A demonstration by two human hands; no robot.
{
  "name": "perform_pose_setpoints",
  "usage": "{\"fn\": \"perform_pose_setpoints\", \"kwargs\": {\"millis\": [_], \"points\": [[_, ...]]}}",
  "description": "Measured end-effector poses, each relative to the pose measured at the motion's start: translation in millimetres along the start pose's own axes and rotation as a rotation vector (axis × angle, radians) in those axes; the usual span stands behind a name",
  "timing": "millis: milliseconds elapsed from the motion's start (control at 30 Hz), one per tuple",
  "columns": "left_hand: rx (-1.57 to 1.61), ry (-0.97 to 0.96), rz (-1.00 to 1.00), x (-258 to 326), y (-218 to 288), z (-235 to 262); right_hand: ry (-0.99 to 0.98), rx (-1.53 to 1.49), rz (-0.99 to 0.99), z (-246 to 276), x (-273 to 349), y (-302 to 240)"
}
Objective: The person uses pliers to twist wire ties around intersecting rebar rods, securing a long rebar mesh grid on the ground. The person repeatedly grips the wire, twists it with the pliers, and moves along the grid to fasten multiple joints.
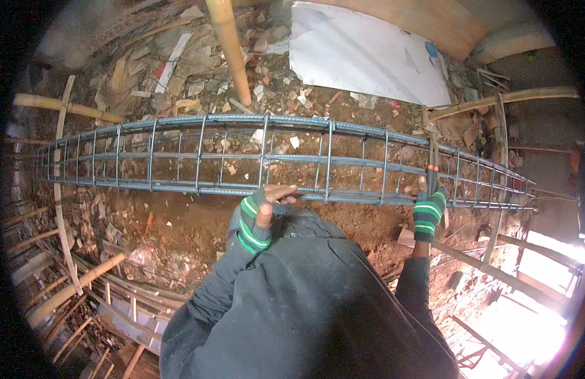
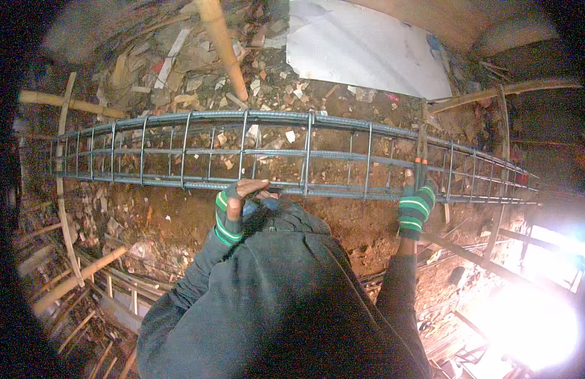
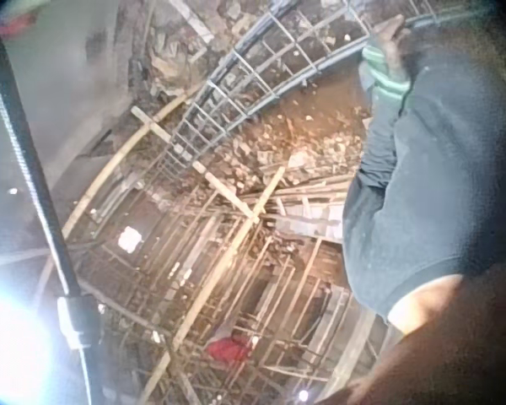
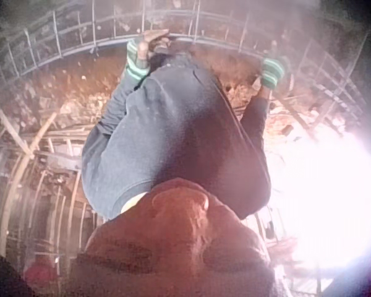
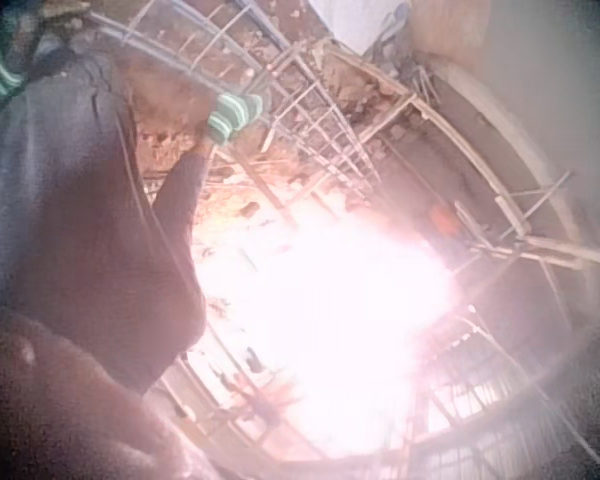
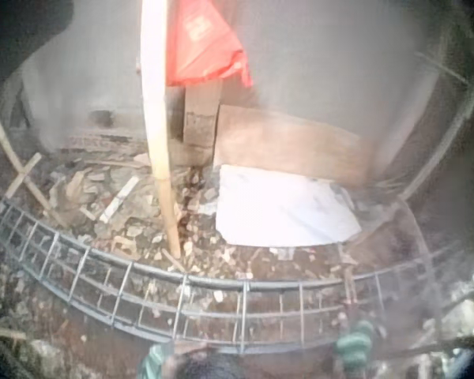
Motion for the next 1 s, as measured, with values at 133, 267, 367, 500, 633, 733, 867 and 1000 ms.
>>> {"fn": "perform_pose_setpoints", "kwargs": {"millis": [133, 267, 367, 500, 633, 733, 867, 1000], "points": [[-0.215, 0.089, 0.115, 0, 6, -12, -0.102, -0.101, -0.249, -32, 6, 27], [-0.214, 0.082, 0.198, 22, 2, -21, 0.068, 0.225, -0.087, -40, 16, 13], [0.007, 0.114, 0.354, 52, -11, -30, 0.133, 0.211, 0.000, -46, 16, 3], [0.044, 0.172, 0.327, 84, -17, -45, 0.131, 0.281, 0.079, -42, 24, -9], [0.190, 0.291, 0.375, 115, -19, -64, 0.159, 0.094, 0.124, -10, 35, -23], [0.276, 0.367, 0.380, 136, -17, -76, 0.064, -0.411, 0.212, 18, 53, -47], [0.414, 0.331, 0.381, 151, -18, -104, -0.752, -0.972, 0.407, 38, 123, -96], [0.484, 0.236, 0.317, 160, -11, -136, -1.276, -1.413, 0.138, 63, 187, -116]]}}
Point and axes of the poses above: each hand's wrist, its own x-axis away from the middle knuckle, its own z-axis out of the back of the hand, y = z × x, the point moved 5 cm from there along -x, towards the middle knuckle, and after that the axes turned 1 degree about x, right-handed, at the moved point
